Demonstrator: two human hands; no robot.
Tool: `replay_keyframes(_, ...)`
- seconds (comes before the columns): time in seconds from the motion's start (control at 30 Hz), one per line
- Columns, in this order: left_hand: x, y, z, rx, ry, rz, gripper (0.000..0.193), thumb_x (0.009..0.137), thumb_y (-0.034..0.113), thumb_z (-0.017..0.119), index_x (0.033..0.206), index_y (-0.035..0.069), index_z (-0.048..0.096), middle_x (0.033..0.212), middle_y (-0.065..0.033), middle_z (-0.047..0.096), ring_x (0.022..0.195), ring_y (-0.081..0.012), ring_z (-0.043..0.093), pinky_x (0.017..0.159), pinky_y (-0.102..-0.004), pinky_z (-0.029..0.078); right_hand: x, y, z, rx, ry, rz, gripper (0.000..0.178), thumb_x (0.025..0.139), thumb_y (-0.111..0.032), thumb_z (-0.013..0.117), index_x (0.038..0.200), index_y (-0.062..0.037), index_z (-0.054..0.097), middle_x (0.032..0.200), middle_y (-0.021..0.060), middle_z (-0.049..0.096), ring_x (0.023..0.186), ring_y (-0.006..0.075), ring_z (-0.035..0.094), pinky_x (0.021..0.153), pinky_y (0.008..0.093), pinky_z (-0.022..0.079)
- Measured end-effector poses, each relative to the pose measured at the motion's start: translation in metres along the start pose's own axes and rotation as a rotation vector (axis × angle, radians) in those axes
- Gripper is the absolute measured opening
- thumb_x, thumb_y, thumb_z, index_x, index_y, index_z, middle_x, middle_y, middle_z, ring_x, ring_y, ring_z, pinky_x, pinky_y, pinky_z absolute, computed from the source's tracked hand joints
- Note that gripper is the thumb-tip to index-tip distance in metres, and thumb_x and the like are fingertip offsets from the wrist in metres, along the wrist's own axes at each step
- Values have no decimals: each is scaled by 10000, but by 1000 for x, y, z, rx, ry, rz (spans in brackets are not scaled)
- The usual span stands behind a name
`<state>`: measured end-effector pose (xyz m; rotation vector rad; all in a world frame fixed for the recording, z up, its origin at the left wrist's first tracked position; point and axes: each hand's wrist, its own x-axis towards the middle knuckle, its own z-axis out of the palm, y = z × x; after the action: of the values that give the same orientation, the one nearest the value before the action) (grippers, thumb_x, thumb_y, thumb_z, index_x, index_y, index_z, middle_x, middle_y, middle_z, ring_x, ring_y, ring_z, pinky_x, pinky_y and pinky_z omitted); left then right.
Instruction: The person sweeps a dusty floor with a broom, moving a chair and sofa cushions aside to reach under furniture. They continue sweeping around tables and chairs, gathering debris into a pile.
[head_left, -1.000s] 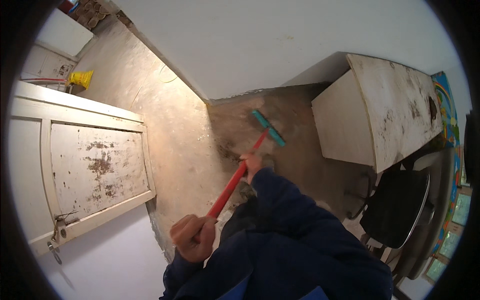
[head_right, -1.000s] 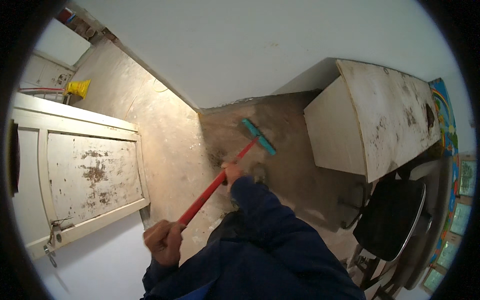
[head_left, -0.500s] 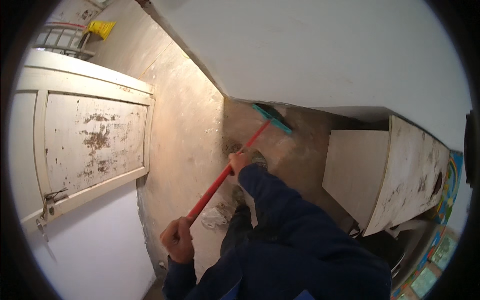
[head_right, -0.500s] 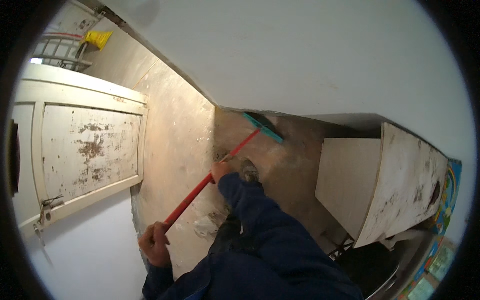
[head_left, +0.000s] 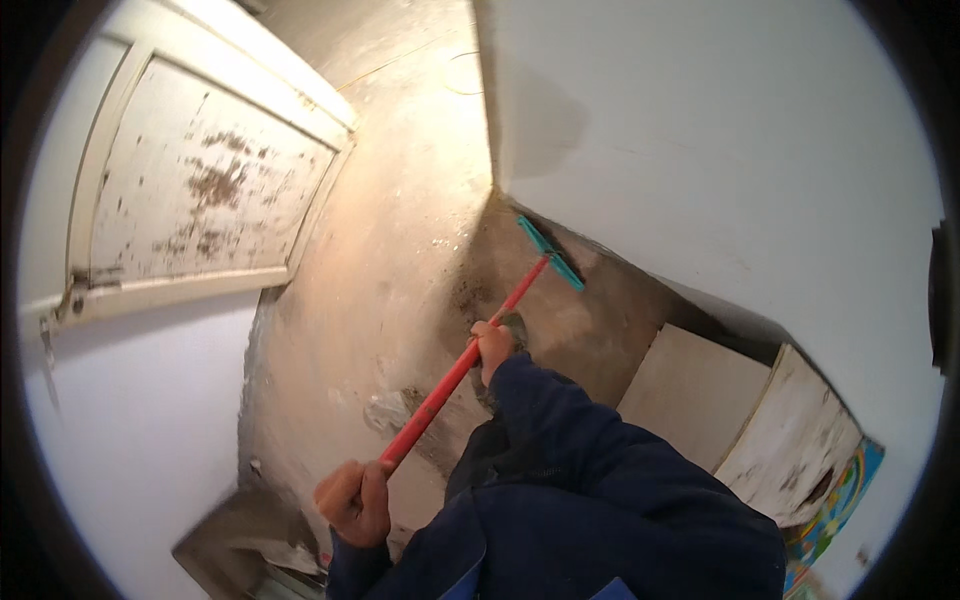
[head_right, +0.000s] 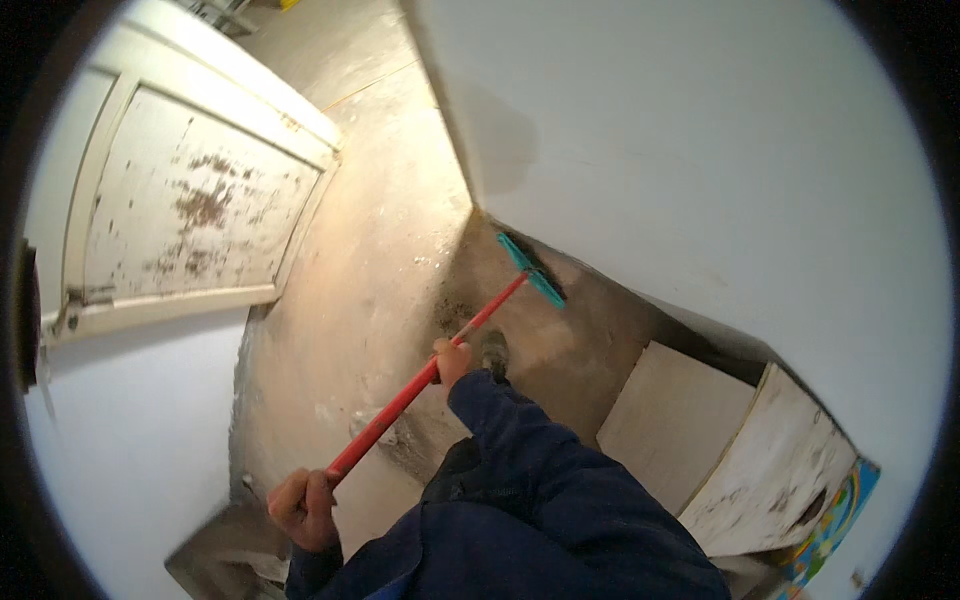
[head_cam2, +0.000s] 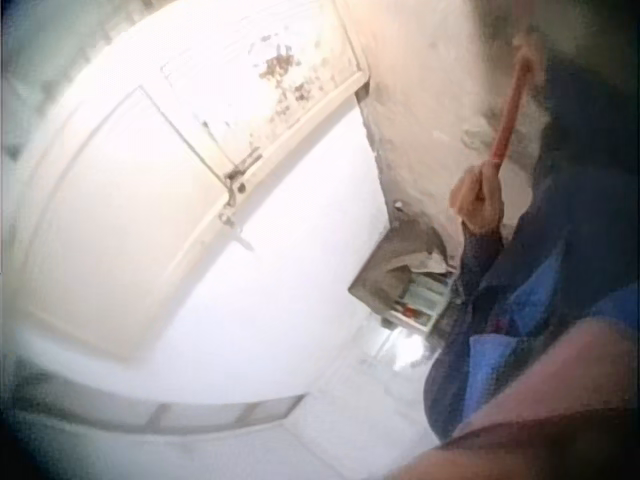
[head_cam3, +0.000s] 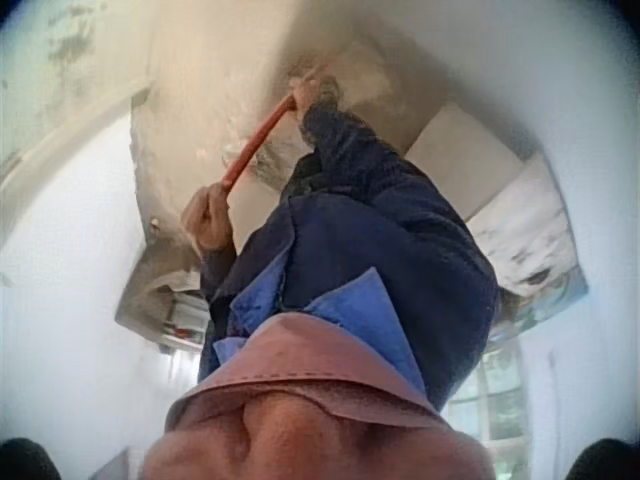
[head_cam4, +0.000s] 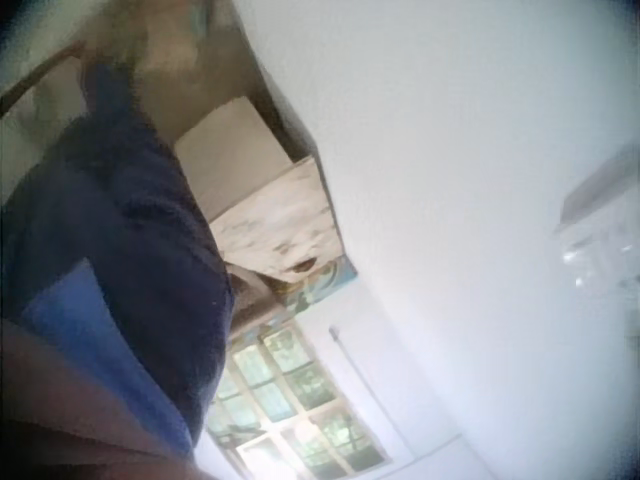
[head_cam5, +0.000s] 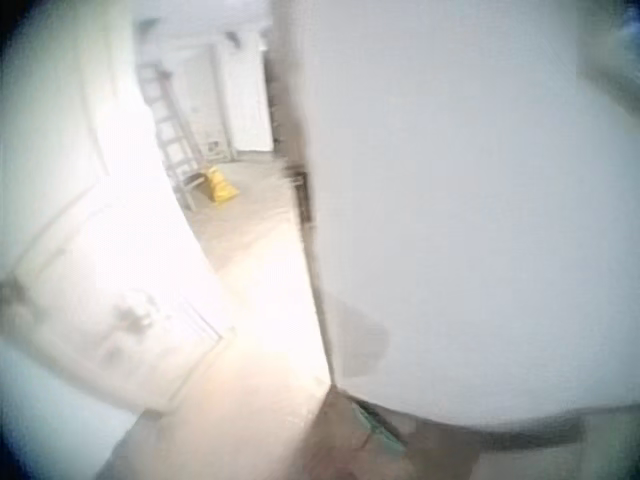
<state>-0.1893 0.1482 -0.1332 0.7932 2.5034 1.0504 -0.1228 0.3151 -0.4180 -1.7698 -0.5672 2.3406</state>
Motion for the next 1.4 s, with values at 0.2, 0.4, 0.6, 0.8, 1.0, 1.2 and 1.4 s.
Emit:
replay_keyframes(0.2, -31, -13, 7, 3, 148, 25, 81, 795, 2, 650, 725, -14, 687, 502, -78, 483, 408, -169, 443, 417, -304, 315, 8, 15, 37, -41, -109, 115, 120, 832, -120, 599, 780, -58, 510, 686, 58, 527, 587, 192, 526, 537, 362, 429)
replay_keyframes(0.4, -91, 2, -18, -55, 160, 159, 37, 745, 32, 683, 715, 10, 683, 488, -54, 466, 398, -161, 436, 409, -301, 311, -9, 55, 24, -109, -379, 171, 131, 856, -141, 588, 758, -110, 508, 671, 35, 529, 556, 198, 514, 553, 382, 464)
replay_keyframes(0.6, -183, -9, -25, -195, 377, 211, 85, 752, 105, 709, 743, 25, 681, 498, -58, 461, 411, -204, 455, 421, -331, 321, -80, 78, 5, -277, -389, 273, 115, 869, -160, 562, 787, -132, 486, 622, 12, 510, 525, 195, 466, 551, 386, 447)
replay_keyframes(0.8, -288, -25, -31, -272, 650, 178, 156, 737, 157, 746, 743, 18, 676, 519, -68, 493, 424, -223, 484, 425, -328, 344, -143, 136, -23, -474, -402, 302, 106, 850, -133, 576, 817, -101, 481, 650, 33, 505, 566, 208, 492, 567, 389, 446)
replay_keyframes(1.0, -377, -20, -36, -127, 863, 188, 211, 718, 207, 781, 737, 23, 679, 525, -63, 505, 432, -204, 507, 417, -320, 359, -187, 209, -39, -769, -477, 452, 128, 842, -181, 581, 796, -125, 476, 654, 13, 499, 571, 199, 477, 588, 387, 450)
replay_keyframes(1.2, -439, -8, -18, -20, 1071, 118, 253, 733, 242, 789, 747, 13, 683, 531, -56, 517, 432, -196, 511, 413, -304, 356, -196, 262, -60, -1060, -590, 520, 148, 836, -203, 599, 780, -117, 492, 633, 33, 500, 571, 225, 510, 589, 410, 462)
replay_keyframes(1.4, -468, 17, -1, 71, 1242, -22, 260, 737, 251, 792, 749, 14, 685, 517, -48, 509, 419, -191, 503, 414, -304, 364, -185, 290, -69, -1312, -705, 752, 158, 832, -219, 622, 779, -117, 513, 635, 43, 515, 565, 245, 527, 587, 431, 473)
